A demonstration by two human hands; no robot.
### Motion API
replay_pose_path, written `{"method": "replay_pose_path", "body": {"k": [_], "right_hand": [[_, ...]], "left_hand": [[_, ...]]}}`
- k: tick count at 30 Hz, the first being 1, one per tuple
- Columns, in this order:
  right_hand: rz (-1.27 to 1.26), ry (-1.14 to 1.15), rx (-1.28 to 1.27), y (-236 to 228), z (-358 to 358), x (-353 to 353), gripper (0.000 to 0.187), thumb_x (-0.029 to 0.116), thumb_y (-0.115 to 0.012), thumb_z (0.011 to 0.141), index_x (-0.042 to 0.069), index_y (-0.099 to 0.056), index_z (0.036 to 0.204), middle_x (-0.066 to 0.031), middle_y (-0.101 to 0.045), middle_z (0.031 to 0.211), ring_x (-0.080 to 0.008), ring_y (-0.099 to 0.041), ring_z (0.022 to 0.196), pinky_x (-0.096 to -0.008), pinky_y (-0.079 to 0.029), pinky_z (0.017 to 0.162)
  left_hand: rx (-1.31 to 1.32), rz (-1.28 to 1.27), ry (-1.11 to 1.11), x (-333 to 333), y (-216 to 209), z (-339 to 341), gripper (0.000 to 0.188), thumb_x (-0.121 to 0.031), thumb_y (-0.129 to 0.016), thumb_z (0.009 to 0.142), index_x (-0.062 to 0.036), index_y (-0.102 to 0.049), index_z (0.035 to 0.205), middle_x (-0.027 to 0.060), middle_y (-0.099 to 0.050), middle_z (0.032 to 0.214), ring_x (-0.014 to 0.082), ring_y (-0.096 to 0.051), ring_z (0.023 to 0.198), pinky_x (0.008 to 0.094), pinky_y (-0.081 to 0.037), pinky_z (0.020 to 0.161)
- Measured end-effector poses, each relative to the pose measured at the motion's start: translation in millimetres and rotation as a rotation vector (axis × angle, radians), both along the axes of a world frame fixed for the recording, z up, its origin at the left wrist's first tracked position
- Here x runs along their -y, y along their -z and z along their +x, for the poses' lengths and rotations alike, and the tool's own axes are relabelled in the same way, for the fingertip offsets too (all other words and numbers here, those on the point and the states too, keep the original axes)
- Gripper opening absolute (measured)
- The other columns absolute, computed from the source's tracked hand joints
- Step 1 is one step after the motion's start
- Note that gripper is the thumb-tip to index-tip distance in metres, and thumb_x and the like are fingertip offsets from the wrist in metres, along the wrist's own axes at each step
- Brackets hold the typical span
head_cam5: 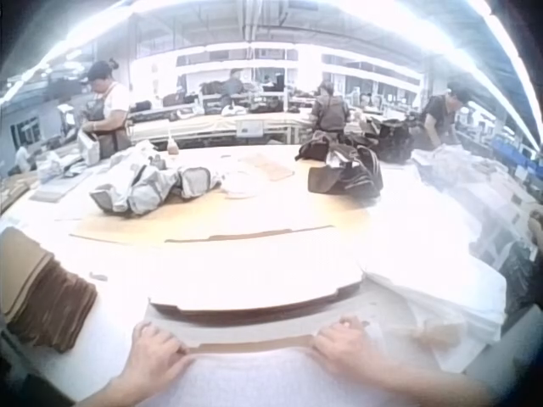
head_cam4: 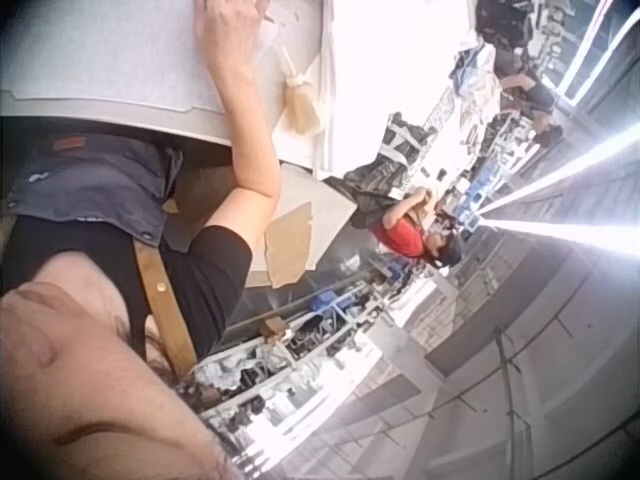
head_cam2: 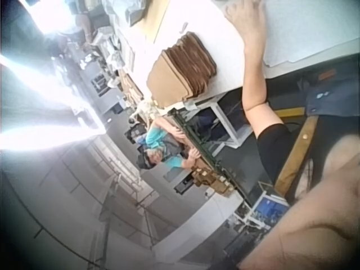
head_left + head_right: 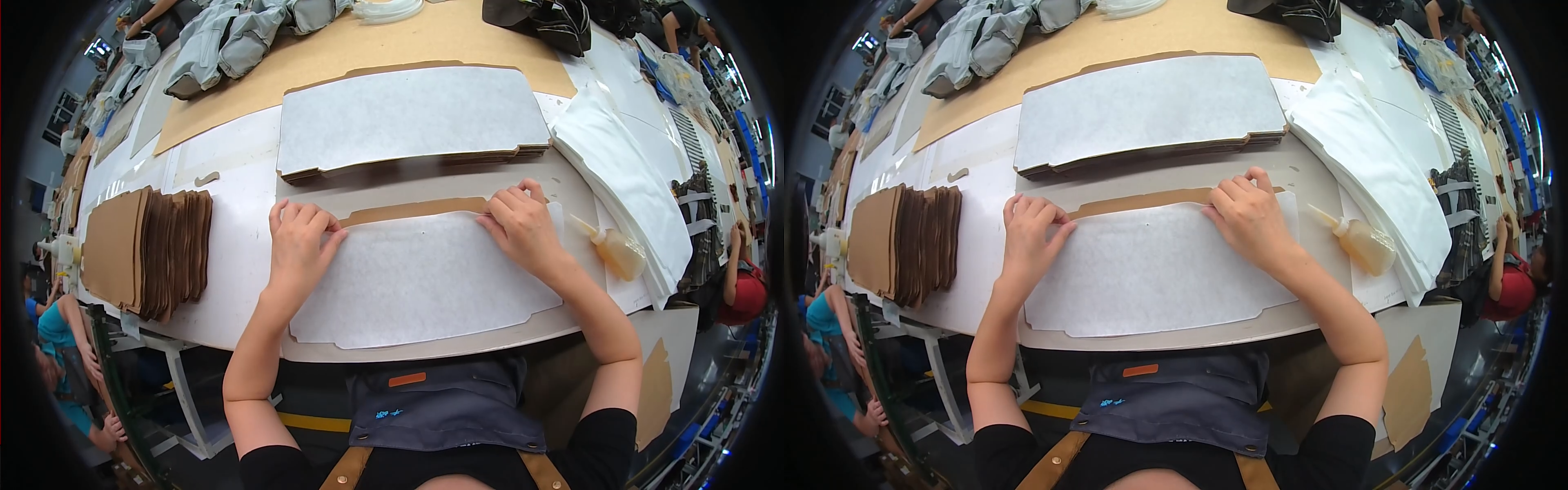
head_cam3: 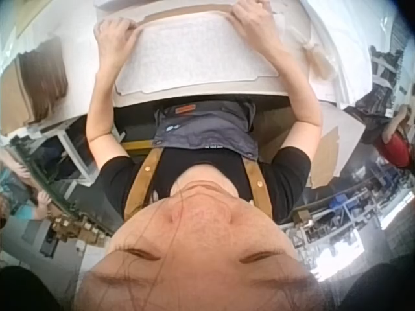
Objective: Applying glue along the edge of a leather component and lining it with a white protective paper lining layer.
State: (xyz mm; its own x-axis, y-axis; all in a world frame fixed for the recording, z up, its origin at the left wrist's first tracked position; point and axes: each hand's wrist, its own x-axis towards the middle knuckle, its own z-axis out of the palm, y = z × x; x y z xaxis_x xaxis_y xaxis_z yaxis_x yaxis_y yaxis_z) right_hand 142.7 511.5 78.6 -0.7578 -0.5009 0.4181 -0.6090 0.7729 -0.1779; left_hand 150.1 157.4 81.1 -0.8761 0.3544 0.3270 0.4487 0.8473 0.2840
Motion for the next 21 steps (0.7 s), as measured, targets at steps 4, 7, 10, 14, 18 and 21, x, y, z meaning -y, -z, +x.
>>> {"method": "replay_pose_path", "body": {"k": [4,7,10,14,18,21], "right_hand": [[0.007,0.006,0.002,-0.8,1.0,0.4,0.021,0.012,-0.077,0.083,0.007,-0.057,0.079,-0.006,-0.059,0.077,-0.0234,-0.058,0.076,-0.0392,-0.039,0.092],[0.006,0.004,-0.004,1.3,0.1,1.7,0.022,0.012,-0.077,0.083,0.007,-0.057,0.078,-0.006,-0.059,0.077,-0.0235,-0.058,0.076,-0.0392,-0.039,0.092],[0.005,0.005,-0.013,2.1,-0.5,2.4,0.023,0.011,-0.077,0.083,0.007,-0.055,0.077,-0.0063,-0.058,0.076,-0.0239,-0.057,0.075,-0.0394,-0.039,0.091],[0.039,0.022,0.005,-0.2,0.6,1.2,0.019,0.013,-0.075,0.085,0.007,-0.058,0.079,-0.007,-0.058,0.077,-0.0243,-0.058,0.078,-0.0403,-0.04,0.094],[0.044,0.02,0.005,0.5,-0.9,3.0,0.019,0.012,-0.075,0.084,0.007,-0.058,0.079,-0.0071,-0.058,0.077,-0.0246,-0.058,0.078,-0.0403,-0.04,0.094],[0.037,0.021,0.001,2.4,-0.4,3.3,0.019,0.012,-0.076,0.084,0.007,-0.057,0.08,-0.0071,-0.058,0.077,-0.0245,-0.058,0.078,-0.0403,-0.04,0.094]], "left_hand": [[-0.004,-0.008,-0.008,-0.7,1.4,0.4,0.015,-0.011,-0.08,0.081,-0.0083,-0.065,0.082,0.0028,-0.061,0.087,0.0245,-0.056,0.095,0.0492,-0.031,0.111],[-0.012,-0.019,-0.023,-0.3,4.9,-0.3,0.016,-0.013,-0.082,0.08,-0.0101,-0.066,0.081,0.0022,-0.061,0.086,0.0234,-0.055,0.096,0.0485,-0.03,0.112],[-0.027,-0.018,-0.026,-0.9,5.2,-0.8,0.017,-0.013,-0.082,0.079,-0.0099,-0.066,0.081,0.0025,-0.061,0.086,0.0239,-0.055,0.096,0.0489,-0.031,0.111],[-0.026,-0.017,-0.023,-1.6,3.7,-1.5,0.017,-0.012,-0.082,0.079,-0.0096,-0.066,0.081,0.0027,-0.061,0.086,0.0245,-0.055,0.096,0.049,-0.031,0.111],[-0.009,-0.015,-0.028,-0.2,4.2,-1.9,0.016,-0.011,-0.082,0.08,-0.0096,-0.066,0.081,0.0026,-0.061,0.087,0.0246,-0.055,0.096,0.0487,-0.031,0.11],[-0.004,-0.015,-0.022,-0.3,5.3,-2.3,0.016,-0.011,-0.081,0.08,-0.0101,-0.066,0.086,0.0017,-0.063,0.089,0.0239,-0.055,0.097,0.0478,-0.031,0.111]]}}
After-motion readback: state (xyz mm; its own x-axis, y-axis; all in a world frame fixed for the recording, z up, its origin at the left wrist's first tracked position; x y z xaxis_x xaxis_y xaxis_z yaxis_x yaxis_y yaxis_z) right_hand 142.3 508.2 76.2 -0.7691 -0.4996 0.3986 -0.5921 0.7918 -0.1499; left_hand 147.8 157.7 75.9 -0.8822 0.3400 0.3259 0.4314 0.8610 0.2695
